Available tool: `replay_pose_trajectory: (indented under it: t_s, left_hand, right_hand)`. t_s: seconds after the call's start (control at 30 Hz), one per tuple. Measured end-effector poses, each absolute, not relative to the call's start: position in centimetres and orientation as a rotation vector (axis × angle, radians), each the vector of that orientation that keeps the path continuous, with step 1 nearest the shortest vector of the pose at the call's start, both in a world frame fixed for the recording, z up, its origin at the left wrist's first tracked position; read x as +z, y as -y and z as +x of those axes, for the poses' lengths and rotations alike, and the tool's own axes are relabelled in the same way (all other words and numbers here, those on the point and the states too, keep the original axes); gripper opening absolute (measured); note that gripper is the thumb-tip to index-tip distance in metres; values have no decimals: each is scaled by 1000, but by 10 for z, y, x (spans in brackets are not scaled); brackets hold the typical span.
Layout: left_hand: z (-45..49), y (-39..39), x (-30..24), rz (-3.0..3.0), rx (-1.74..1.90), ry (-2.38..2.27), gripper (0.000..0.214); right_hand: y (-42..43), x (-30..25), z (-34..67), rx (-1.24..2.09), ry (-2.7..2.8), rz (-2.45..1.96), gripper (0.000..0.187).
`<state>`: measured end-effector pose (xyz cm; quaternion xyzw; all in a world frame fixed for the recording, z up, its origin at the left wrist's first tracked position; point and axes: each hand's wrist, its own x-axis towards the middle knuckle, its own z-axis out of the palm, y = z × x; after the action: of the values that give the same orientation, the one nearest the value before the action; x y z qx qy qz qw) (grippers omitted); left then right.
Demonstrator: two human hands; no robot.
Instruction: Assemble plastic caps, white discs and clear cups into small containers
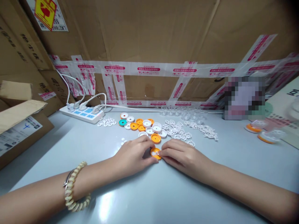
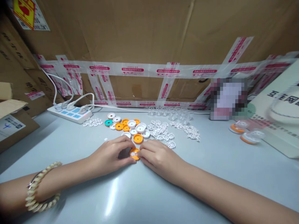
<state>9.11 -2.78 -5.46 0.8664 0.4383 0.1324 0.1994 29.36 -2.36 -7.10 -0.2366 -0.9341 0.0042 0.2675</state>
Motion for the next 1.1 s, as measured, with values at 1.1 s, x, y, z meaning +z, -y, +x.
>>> replay_pose_trajectory:
  t_s: [1.1]
  left_hand:
    - [92, 28, -52, 2415, 341, -1242, 22]
  right_hand:
    - [22, -74, 298, 222, 2506, -620, 17]
